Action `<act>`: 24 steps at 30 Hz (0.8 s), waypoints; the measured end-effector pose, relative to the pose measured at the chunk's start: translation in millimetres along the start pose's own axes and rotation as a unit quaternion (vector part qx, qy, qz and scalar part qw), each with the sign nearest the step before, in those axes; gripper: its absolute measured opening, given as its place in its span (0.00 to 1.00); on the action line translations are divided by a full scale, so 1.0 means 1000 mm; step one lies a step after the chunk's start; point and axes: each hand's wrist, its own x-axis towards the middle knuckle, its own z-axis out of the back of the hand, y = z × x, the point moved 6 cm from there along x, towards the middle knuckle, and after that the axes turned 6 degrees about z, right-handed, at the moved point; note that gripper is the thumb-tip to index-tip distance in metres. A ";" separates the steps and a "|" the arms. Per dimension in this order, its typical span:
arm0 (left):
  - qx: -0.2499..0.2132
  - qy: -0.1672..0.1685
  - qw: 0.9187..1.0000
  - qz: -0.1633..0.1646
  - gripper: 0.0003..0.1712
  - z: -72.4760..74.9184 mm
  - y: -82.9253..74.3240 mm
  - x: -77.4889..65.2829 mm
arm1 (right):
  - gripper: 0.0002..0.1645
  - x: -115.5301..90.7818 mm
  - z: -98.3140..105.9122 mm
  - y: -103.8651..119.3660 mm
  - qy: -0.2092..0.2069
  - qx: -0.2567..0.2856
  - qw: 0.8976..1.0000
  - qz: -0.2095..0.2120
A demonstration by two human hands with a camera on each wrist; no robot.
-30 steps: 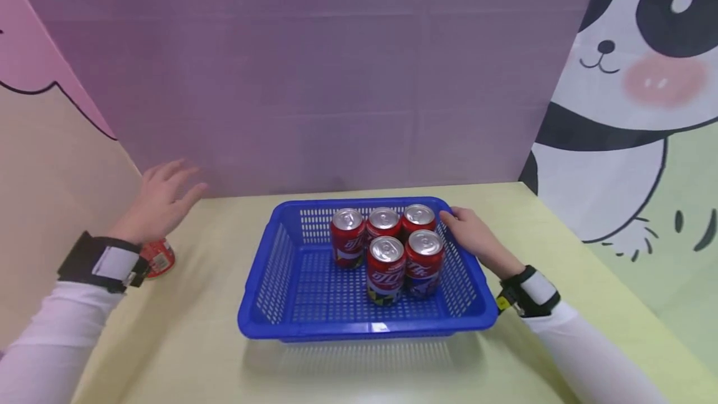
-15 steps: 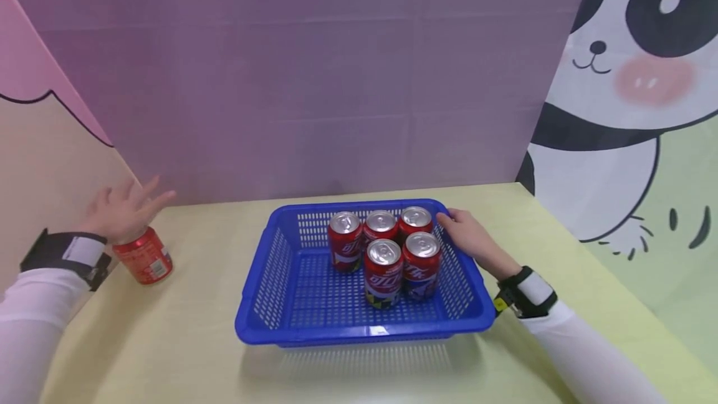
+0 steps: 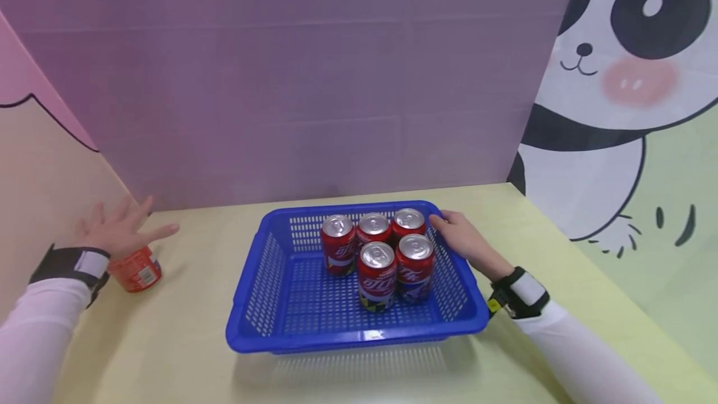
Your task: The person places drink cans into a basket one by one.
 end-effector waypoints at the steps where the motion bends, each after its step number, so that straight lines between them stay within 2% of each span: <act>1: -0.006 0.001 1.000 -0.001 0.59 -0.002 0.002 -0.001 | 0.26 0.000 0.000 0.000 0.000 0.002 1.000 0.001; 7: -0.010 -0.008 1.000 -0.015 0.63 -0.005 0.006 -0.008 | 0.26 0.002 -0.004 -0.002 0.003 0.013 1.000 0.002; 13: 0.005 -0.013 1.000 -0.018 0.65 -0.005 0.005 -0.011 | 0.27 0.005 -0.006 -0.003 -0.001 -0.003 1.000 0.006; 19: -0.006 0.025 0.999 -0.022 0.68 -0.008 0.009 -0.003 | 0.27 0.005 -0.003 -0.003 -0.006 -0.002 1.000 0.000; 21: -0.011 0.049 0.999 -0.021 0.57 -0.009 0.009 -0.001 | 0.27 0.003 -0.002 -0.004 -0.006 0.002 1.000 0.001; 24: -0.028 0.077 0.996 -0.017 0.32 -0.011 0.008 0.002 | 0.27 0.003 -0.001 -0.004 -0.005 0.007 1.000 0.003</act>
